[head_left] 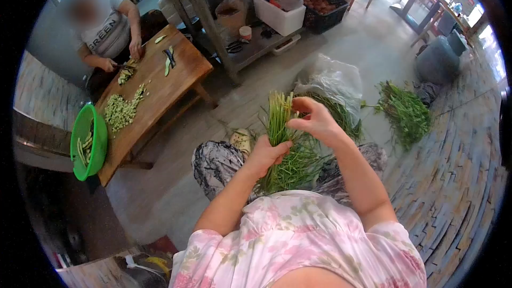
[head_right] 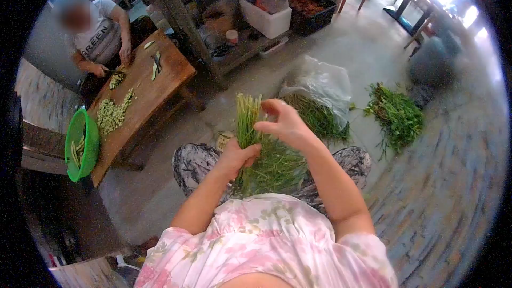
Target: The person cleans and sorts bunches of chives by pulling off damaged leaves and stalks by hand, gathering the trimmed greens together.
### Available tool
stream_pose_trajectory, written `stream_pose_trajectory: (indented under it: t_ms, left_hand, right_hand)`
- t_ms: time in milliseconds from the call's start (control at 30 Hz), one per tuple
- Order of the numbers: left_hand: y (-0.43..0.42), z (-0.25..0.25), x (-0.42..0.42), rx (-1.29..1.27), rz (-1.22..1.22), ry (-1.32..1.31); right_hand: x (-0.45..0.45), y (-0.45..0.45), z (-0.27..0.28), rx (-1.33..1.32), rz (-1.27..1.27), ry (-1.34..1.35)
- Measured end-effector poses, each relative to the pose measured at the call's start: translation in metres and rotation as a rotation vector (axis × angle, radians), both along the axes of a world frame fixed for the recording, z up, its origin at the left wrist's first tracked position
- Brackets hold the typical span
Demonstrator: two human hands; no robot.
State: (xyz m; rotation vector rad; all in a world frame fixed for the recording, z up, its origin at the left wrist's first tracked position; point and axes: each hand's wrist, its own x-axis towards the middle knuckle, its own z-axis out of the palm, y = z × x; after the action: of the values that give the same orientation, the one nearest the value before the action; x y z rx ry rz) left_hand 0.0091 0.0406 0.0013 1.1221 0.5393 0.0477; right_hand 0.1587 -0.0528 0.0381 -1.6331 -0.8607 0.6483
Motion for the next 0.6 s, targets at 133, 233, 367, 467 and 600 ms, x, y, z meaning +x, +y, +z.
stream_pose_trajectory:
  t_ms: [133, 233, 367, 467, 600]
  left_hand:
    - [0.005, 0.006, 0.002, -0.036, -0.028, -0.036]
    - [0.011, 0.003, 0.001, -0.251, 0.11, -0.005]
    - [0.014, 0.011, 0.006, -0.278, 0.135, -0.009]
    - [0.014, 0.016, 0.008, -0.245, 0.08, 0.017]
    - [0.02, 0.028, 0.014, -0.16, -0.02, 0.06]
  right_hand:
    - [0.003, 0.009, -0.004, -0.121, 0.169, 0.16]
    - [-0.004, 0.007, 0.011, -0.104, 0.062, 0.223]
    - [0.001, 0.007, -0.011, -0.005, -0.04, 0.35]
    - [0.004, 0.004, -0.014, 0.127, -0.112, 0.501]
    - [0.006, -0.003, 0.0, 0.219, -0.16, 0.663]
